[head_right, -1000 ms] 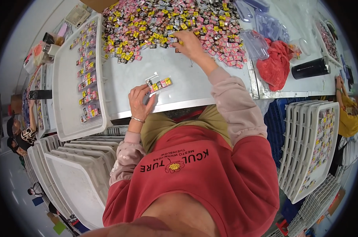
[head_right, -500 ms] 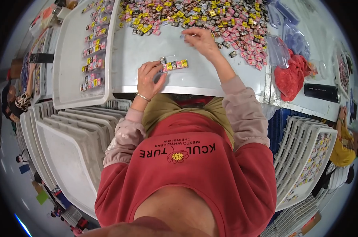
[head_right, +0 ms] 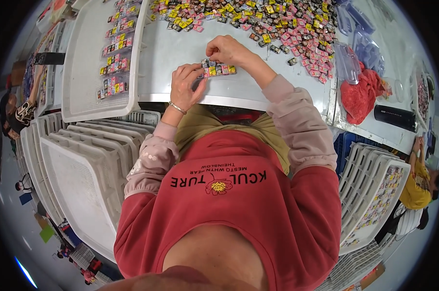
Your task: Assembling small plastic toy parts and placing them into a tray.
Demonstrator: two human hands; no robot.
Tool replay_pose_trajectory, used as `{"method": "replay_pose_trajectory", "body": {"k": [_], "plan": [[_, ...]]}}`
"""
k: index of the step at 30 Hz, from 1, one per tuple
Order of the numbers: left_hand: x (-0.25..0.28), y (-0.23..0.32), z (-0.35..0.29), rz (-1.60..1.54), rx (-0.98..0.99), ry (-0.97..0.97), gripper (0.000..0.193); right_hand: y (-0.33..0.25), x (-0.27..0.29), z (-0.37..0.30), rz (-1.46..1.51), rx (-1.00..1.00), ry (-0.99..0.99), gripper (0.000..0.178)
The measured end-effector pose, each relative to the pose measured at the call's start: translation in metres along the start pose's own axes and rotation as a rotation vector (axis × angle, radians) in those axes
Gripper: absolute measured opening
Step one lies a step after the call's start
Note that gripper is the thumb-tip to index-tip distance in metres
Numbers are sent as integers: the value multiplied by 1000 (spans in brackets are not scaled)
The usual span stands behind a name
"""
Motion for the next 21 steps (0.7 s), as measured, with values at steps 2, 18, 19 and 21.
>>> {"method": "replay_pose_trajectory", "body": {"k": [2,18,19,21], "plan": [[-1,0,0,-4,-1,-5,26,-4,-3,1,-60,19,-35,12],[0,1,1,-7,5,-4,24,-12,-14,-10,-337,191,22,17],[-1,1,1,-7,5,-8,24,-13,-15,-10,-371,214,33,14],[-1,1,1,-6,5,-12,24,-16,-14,-8,-356,208,30,13]]}}
Point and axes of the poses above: each hand's wrist, its own z-axis towards the middle knuckle, its own x-axis out of the back of the hand, y = z × x, the point moved 8 cm from there along z, towards the middle knuckle, and after that the axes turned 14 degrees about z, right-handed, at the moved point
